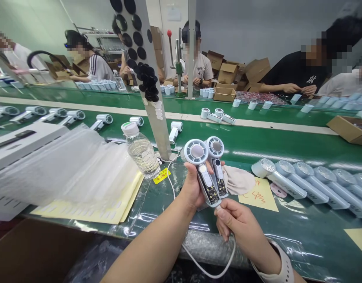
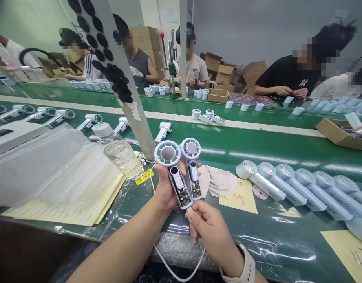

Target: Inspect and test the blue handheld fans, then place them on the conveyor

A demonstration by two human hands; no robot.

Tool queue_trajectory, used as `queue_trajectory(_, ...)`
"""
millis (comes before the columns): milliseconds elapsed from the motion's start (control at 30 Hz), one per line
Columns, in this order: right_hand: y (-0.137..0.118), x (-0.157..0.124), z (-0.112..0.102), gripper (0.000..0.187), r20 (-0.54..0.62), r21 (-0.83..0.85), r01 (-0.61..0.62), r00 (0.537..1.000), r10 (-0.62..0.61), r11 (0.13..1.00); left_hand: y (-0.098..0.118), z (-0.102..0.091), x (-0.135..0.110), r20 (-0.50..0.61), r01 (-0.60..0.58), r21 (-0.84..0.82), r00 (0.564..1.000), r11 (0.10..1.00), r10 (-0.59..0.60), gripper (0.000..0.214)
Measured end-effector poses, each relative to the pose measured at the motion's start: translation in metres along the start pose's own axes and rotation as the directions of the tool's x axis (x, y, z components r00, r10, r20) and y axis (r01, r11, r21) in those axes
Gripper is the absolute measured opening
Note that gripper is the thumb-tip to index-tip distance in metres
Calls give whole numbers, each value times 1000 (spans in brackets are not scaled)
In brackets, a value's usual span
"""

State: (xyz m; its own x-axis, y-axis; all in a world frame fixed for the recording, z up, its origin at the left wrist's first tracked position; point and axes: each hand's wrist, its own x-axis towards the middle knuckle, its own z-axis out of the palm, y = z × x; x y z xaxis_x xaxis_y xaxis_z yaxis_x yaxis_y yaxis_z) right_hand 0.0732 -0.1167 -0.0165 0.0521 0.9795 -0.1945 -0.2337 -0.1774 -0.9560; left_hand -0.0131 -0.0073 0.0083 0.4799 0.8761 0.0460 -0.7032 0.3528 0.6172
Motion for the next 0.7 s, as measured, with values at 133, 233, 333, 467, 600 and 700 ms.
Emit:
queue_trajectory(133,3,-2,1,47,-95,13,40,995,-39,999,-2,0,-1,-4,-17,-2,1000,1000,17,70)
queue_trajectory(233,8,-2,8,46,-128,82,43,991,-33,996,-3,-1,-1,-20,-37,24,999,999,37,70)
queue_trajectory(333,5,-2,7,44,-121,-50,101,987,-107,994,-4,0,-2,-34,-36,26,999,999,37,70)
queue_trajectory(467,-2,-4,-4,38,-37,-277,215,972,-234,936,-2,2,-3,-35,-32,-25,999,999,32,71)
queue_trajectory(600,1,-6,-6,36,6,-273,325,942,-336,906,0,2,-3,-54,10,-66,998,998,-13,71)
queue_trajectory(700,2,-4,-4,37,-10,-240,379,920,-393,894,5,2,-3,-43,51,-164,997,985,-59,68)
